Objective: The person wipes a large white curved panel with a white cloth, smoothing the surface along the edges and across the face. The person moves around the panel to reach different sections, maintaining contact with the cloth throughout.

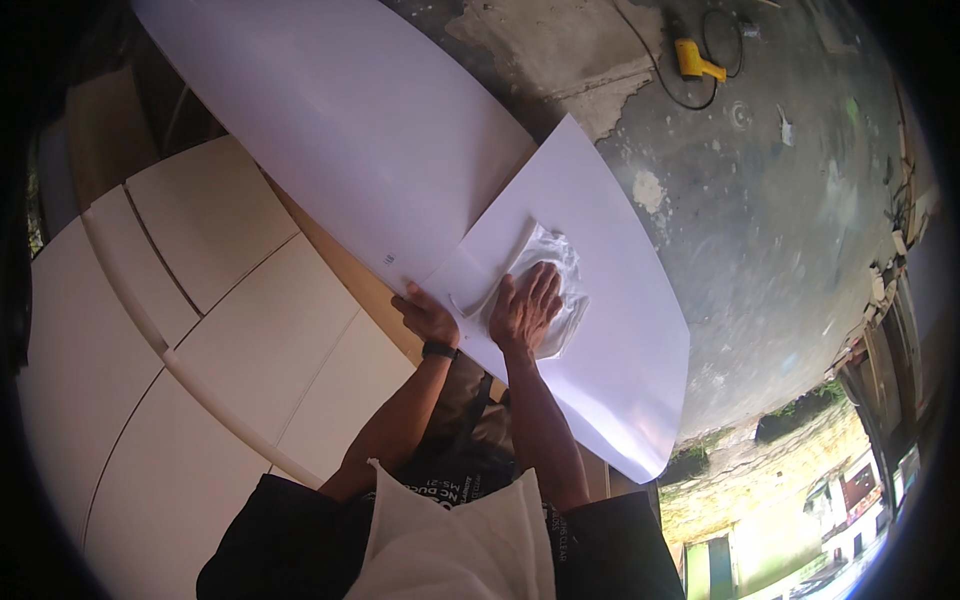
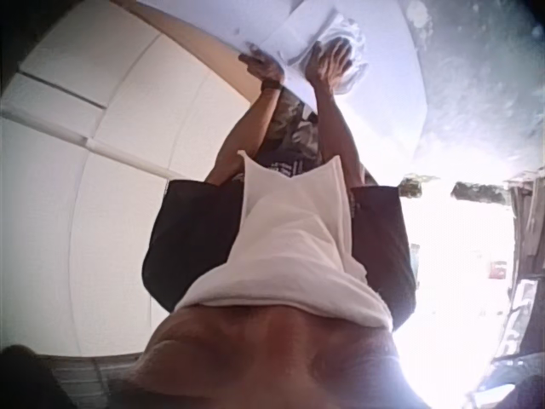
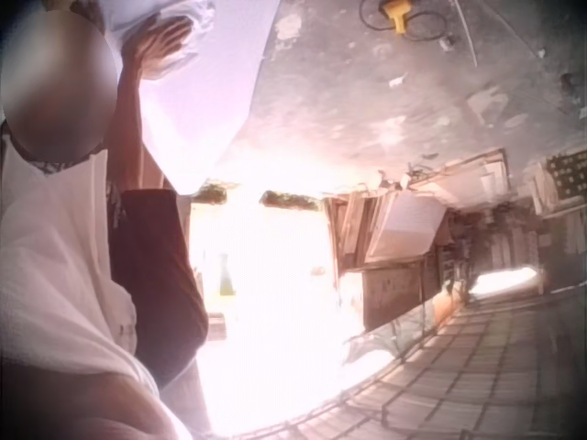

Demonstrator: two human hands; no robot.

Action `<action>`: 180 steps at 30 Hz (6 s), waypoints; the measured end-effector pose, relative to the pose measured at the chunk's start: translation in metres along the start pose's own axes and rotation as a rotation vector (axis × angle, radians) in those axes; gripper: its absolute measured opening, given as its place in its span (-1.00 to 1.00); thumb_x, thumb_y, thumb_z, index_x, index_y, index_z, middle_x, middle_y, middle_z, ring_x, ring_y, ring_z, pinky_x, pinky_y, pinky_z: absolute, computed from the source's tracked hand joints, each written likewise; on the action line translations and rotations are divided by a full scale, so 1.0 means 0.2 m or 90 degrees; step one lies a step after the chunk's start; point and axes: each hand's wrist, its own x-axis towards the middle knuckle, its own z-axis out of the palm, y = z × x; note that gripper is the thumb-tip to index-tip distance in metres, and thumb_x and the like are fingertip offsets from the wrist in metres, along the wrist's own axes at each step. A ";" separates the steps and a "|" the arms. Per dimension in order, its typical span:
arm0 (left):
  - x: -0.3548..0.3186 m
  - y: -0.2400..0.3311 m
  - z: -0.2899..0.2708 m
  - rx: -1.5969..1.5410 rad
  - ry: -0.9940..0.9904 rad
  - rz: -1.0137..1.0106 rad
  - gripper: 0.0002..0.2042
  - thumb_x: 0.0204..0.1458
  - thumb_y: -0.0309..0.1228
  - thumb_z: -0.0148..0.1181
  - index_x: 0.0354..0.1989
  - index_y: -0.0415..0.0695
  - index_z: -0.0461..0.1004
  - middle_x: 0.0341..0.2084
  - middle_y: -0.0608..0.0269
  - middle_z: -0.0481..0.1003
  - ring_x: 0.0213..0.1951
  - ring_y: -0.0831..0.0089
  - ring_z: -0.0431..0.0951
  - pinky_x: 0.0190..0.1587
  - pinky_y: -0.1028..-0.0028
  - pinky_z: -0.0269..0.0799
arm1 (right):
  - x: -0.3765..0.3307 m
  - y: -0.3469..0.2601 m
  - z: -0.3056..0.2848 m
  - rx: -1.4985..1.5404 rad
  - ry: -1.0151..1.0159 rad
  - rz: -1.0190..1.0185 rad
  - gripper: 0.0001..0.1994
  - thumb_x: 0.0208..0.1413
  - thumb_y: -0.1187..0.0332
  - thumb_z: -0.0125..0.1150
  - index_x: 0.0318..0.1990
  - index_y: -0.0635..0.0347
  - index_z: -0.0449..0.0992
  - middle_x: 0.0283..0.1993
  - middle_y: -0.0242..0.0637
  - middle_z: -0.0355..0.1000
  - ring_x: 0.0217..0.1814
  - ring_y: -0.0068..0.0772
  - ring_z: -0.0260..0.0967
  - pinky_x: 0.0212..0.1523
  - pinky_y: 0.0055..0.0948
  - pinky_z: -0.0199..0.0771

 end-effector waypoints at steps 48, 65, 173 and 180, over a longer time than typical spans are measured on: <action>-0.90 -0.17 0.18 0.521 -0.829 1.041 0.05 0.06 0.27 0.06 0.55 -0.30 -0.02 0.50 -0.25 0.02 0.52 -0.11 0.03 0.52 0.04 -0.09 | -0.49 0.95 0.08 0.047 0.213 -0.051 -0.25 0.37 0.05 -0.03 0.59 0.22 -0.03 0.68 -0.07 -0.14 0.74 -0.13 -0.28 0.65 -0.06 -0.26; -0.87 -0.19 0.30 0.601 -0.977 0.964 -0.11 0.27 0.17 -0.04 0.56 -0.27 -0.06 0.53 -0.25 -0.03 0.57 -0.11 -0.09 0.57 0.08 -0.13 | -0.36 0.99 0.09 0.068 0.183 -0.026 -0.25 0.36 0.05 -0.04 0.59 0.23 -0.04 0.68 -0.04 -0.15 0.74 -0.10 -0.30 0.66 -0.06 -0.27; -0.08 0.25 0.25 0.711 -0.882 0.853 -0.23 0.33 0.15 -0.18 0.53 -0.18 0.07 0.46 -0.16 0.15 0.50 -0.08 0.08 0.54 0.08 -0.10 | -0.13 0.16 0.22 0.018 0.004 -0.101 0.04 0.13 -0.10 0.22 0.62 0.17 -0.20 0.66 0.13 -0.25 0.73 0.21 -0.42 0.63 0.16 -0.35; 0.03 0.13 0.40 0.733 -0.804 0.906 -0.32 0.39 0.06 -0.29 0.54 -0.14 0.07 0.48 -0.15 0.14 0.52 -0.03 0.08 0.55 0.11 -0.10 | 0.04 0.17 0.28 0.052 0.010 -0.083 0.09 0.09 -0.16 0.26 0.62 0.14 -0.19 0.68 0.08 -0.29 0.74 0.15 -0.47 0.64 0.15 -0.40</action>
